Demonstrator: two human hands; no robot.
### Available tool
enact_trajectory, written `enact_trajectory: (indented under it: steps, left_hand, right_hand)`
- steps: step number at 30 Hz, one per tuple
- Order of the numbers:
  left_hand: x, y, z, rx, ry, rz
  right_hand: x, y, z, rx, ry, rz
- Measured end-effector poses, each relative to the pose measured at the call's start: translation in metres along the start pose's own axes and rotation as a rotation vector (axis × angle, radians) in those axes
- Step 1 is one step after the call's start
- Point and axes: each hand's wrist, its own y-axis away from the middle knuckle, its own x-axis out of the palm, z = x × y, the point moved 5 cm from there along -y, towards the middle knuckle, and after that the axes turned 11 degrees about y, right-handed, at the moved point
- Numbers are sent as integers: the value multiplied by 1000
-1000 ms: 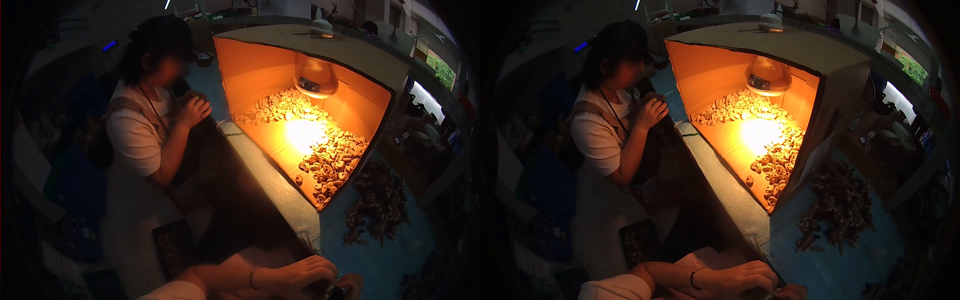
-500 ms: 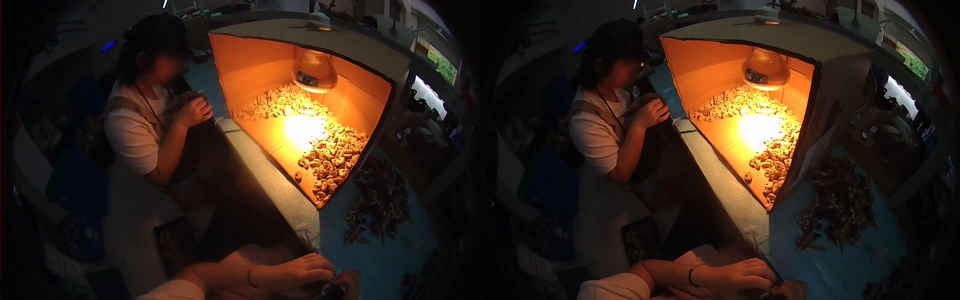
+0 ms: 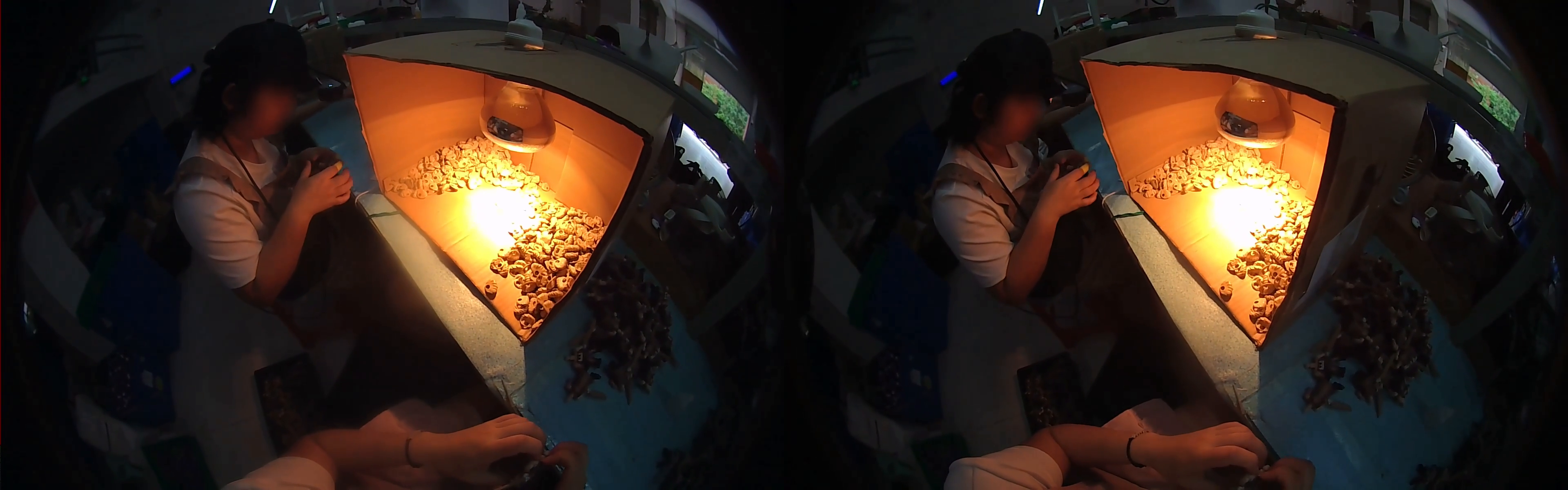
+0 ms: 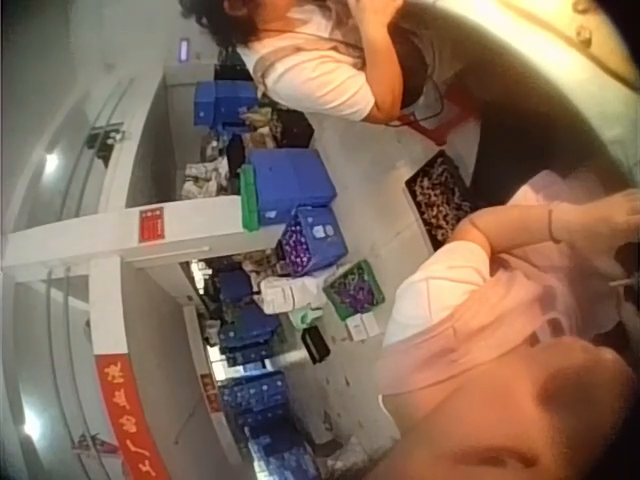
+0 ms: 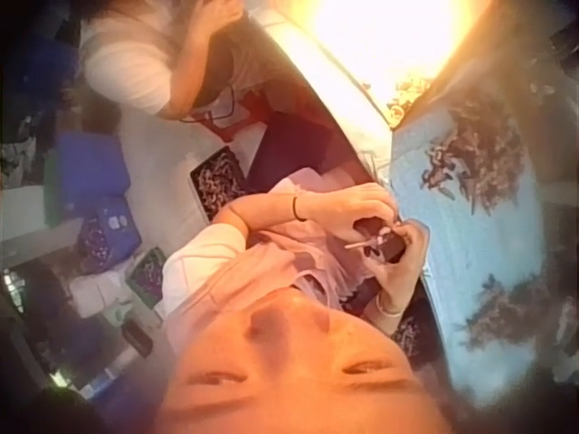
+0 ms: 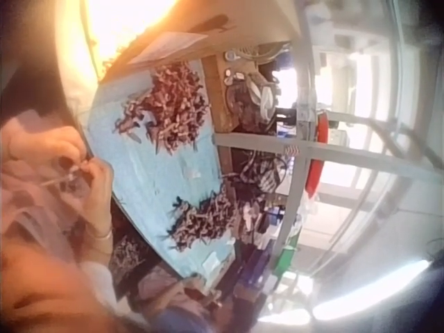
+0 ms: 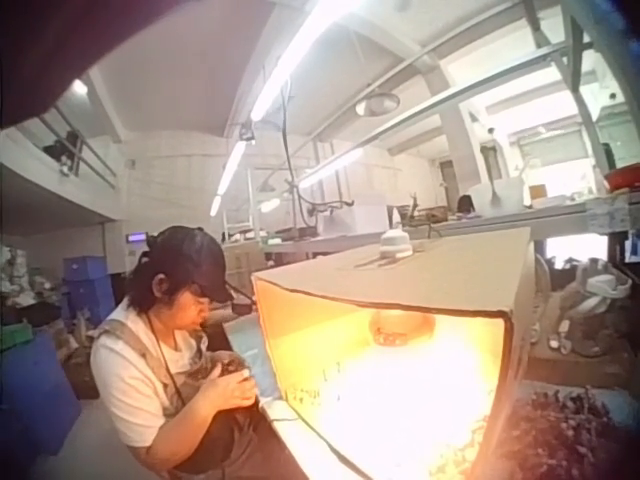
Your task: The person assembles small plastic figurines by applying glue from a bottle and attaching small parts by hand.
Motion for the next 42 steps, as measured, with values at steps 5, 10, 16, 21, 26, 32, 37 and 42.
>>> enact_trajectory:
  steps: [5, 10, 16, 21, 26, 32, 37, 42]
  left_hand:
    - [4, 6, 6, -30, 46, 6]
    - [1, 15, 10, -60, 203, -98]
    - [8, 22, 19, -89, 227, -126]
    - [15, 22, 21, -43, 489, -288]
    - [2, 20, 19, -12, 945, -406]
    - [-2, 16, 24, 20, 964, -291]
    - [5, 14, 19, 47, 971, -382]
    - [-4, 4, 8, -141, 210, -209]
  right_hand:
    - [4, 2, -4, 56, -59, 42]
    - [13, 6, -5, 134, -176, -7]
    - [14, 11, -6, 107, -137, -4]
    - [7, 14, -4, 176, -83, -65]
    - [-4, -3, 11, 76, 16, -201]
    - [9, 4, -10, 65, -72, -107]
    - [4, 8, -10, 42, -82, -125]
    - [-4, 16, -13, 51, -121, -225]
